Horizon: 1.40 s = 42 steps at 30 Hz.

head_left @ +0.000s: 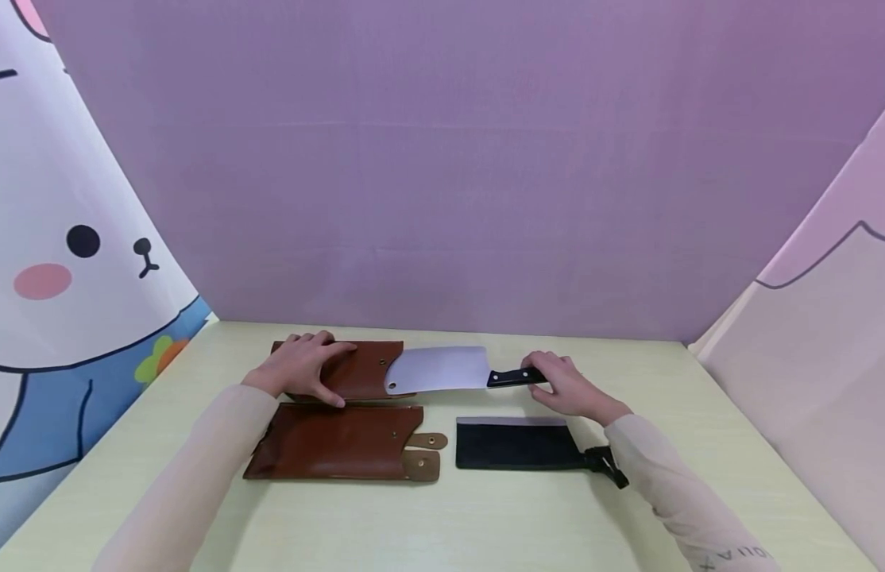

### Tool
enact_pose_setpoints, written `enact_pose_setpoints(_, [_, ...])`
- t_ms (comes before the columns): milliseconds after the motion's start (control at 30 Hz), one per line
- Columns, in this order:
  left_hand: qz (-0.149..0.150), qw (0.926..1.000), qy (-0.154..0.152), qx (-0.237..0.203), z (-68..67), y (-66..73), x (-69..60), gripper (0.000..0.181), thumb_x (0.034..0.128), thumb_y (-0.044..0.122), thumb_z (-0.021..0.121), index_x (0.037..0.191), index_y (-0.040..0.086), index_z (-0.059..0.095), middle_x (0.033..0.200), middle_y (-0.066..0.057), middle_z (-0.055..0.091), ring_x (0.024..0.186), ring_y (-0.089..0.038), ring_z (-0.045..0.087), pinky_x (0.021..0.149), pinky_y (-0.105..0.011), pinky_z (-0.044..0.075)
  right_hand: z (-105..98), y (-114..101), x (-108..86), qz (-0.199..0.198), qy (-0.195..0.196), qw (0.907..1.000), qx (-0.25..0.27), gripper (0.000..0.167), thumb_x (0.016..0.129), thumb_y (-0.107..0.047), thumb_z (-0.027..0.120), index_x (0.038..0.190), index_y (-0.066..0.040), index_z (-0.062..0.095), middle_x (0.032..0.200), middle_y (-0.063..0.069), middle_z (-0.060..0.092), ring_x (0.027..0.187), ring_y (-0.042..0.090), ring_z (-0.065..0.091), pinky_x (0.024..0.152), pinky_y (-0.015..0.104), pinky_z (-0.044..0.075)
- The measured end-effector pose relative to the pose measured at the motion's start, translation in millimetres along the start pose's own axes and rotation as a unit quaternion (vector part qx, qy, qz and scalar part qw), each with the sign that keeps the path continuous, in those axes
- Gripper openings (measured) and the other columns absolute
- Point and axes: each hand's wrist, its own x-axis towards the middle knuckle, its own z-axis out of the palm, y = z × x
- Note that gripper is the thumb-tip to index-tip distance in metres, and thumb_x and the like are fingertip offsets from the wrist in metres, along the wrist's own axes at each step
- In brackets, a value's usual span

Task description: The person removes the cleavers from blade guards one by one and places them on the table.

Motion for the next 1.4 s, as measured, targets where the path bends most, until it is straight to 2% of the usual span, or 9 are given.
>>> enact_pose_setpoints(167, [-0.010,0.9999,-0.006,-0.006,0.9,-1.6,-1.0,0.096,0.0545,0.067,0.073,0.135,0.023,0.045,0.121,-0.015,0.049,0.106,-0.037,0.051,0.089,-0.057,0.035,-0.9,3.0,-4.2,-0.008,0.010,0.9999,-0.004,0.027,0.080,-0.007,0.063,0.105,-0.007,0.054,0.098,0.006,0.060,0.087,0.020,0.051,0.076,0.036,0.032])
enact_pose_setpoints(300, [-0.018,0.9998,-0.010,-0.006,2.6,-4.0,-1.7,0.095,0.0548,0.068,0.072,0.135,0.024,0.045,0.122,-0.014,0.048,0.107,-0.036,0.050,0.090,-0.056,0.035,-2.0,5.2,-8.0,0.001,0.007,0.9999,-0.009,0.028,0.080,-0.008,0.063,0.106,-0.008,0.054,0.097,0.003,0.059,0.088,0.018,0.050,0.077,0.037,0.033])
enact_pose_setpoints(433, [-0.018,0.9998,-0.010,-0.003,3.5,-5.6,-2.1,0.096,0.0547,0.069,0.071,0.135,0.024,0.045,0.122,-0.013,0.048,0.105,-0.034,0.050,0.090,-0.056,0.035,-3.2,7.6,-11.4,0.009,0.006,0.9998,-0.014,0.028,0.080,-0.008,0.063,0.106,-0.008,0.053,0.096,0.000,0.058,0.087,0.017,0.049,0.077,0.039,0.033])
enact_pose_setpoints(900, [-0.018,0.9998,-0.002,0.004,5.6,-11.1,-3.5,0.096,0.0545,0.070,0.071,0.135,0.024,0.045,0.119,-0.013,0.049,0.102,-0.033,0.052,0.086,-0.054,0.037,-12.8,15.8,-24.4,0.017,0.016,0.9994,-0.026,0.027,0.079,-0.006,0.063,0.105,-0.006,0.054,0.095,0.002,0.059,0.086,0.018,0.051,0.077,0.043,0.035])
enact_pose_setpoints(1400, [-0.016,0.9998,0.007,0.000,7.1,-11.1,3.5,0.098,0.0540,0.070,0.071,0.135,0.023,0.045,0.121,-0.014,0.047,0.105,-0.036,0.050,0.087,-0.057,0.036,-19.1,30.5,-42.8,0.030,0.030,0.9987,-0.028,0.027,0.077,-0.004,0.064,0.102,-0.007,0.054,0.093,0.003,0.059,0.087,0.020,0.053,0.074,0.046,0.036])
